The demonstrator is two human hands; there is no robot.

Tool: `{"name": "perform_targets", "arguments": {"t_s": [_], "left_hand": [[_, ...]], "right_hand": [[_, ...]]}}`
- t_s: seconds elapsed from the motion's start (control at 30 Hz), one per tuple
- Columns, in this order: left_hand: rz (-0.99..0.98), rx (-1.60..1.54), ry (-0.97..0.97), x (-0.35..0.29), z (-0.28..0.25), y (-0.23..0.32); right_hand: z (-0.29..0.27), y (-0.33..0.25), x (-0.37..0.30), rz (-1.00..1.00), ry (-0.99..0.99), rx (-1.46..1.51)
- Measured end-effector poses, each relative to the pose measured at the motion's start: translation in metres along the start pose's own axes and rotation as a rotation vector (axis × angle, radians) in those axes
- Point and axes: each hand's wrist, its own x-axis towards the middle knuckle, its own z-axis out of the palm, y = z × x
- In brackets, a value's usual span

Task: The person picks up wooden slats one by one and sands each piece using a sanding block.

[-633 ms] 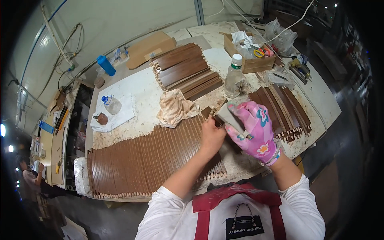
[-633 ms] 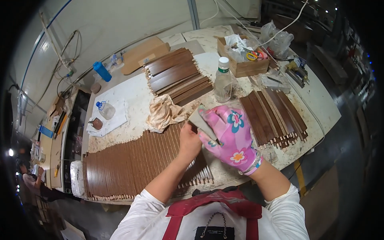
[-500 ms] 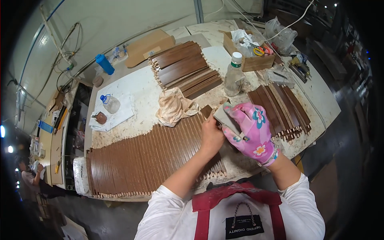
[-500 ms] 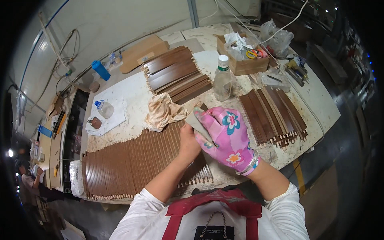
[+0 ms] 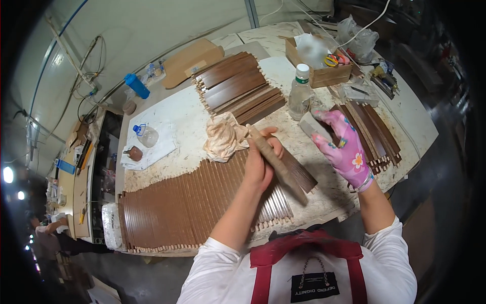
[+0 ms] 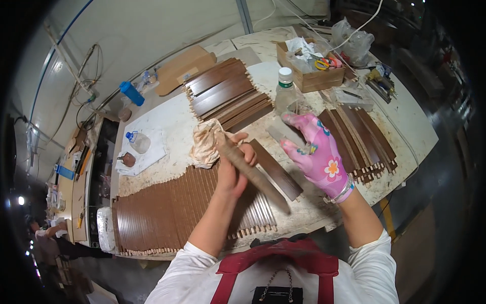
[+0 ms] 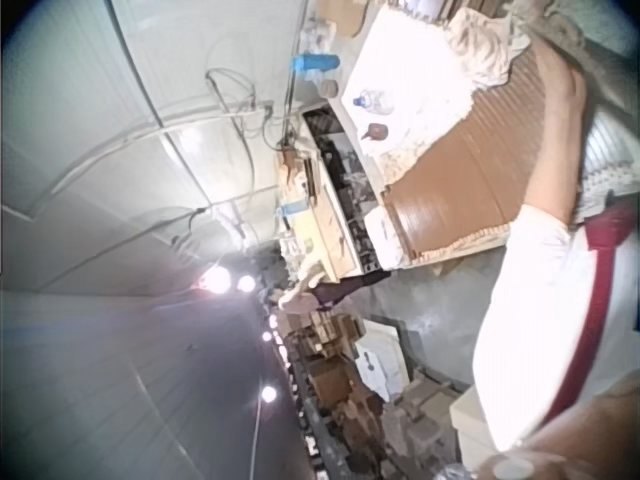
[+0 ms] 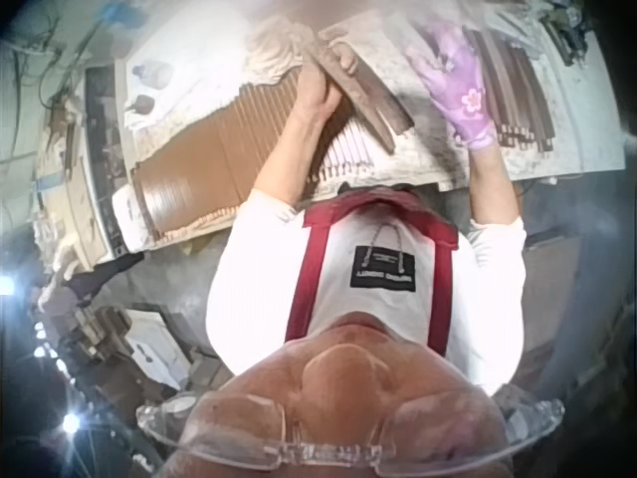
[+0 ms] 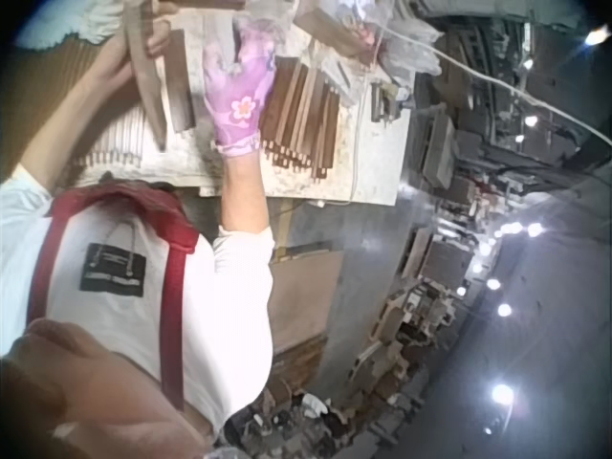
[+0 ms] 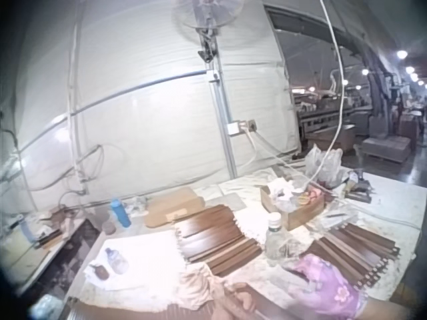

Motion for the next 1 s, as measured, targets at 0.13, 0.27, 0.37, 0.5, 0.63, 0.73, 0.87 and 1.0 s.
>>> {"name": "perform_targets", "arguments": {"t_s": [0.13, 0.27, 0.37, 0.5, 0.63, 0.73, 0.87, 1.0], "left_hand": [[-0.069, -0.139, -0.24, 0.0, -0.01, -0.01], [-0.117, -0.215, -0.234, -0.005, -0.015, -0.014], [-0.065, 0.001, 0.151, -0.01, 0.031, -0.001], [-0.122, 0.052, -0.061, -0.011, 0.001, -0.009], [-0.23, -0.109, 0.057, -0.021, 0.008, -0.003], [-0.248, -0.099, -0.051, -0.008, -0.015, -0.002], [-0.459, -0.191, 0.457, 0.004, -0.051, -0.007], [-0.586, -0.088, 0.529, -0.026, -0.028, -0.021]], "right_hand": [[0.012, -0.012, 0.002, 0.027, -0.044, 0.147], [0.015, -0.033, 0.009, -0.108, -0.1, 0.121], [0.022, -0.045, 0.003, -0.196, -0.138, 0.013], [0.03, -0.053, 0.002, -0.276, -0.213, -0.193], [0.03, -0.025, 0.011, -0.193, -0.148, -0.293], [0.033, 0.011, 0.013, -0.052, -0.111, -0.174], [0.038, 0.051, -0.029, 0.191, -0.107, 0.356], [0.05, 0.075, -0.117, 0.843, -0.02, 1.27]]}}
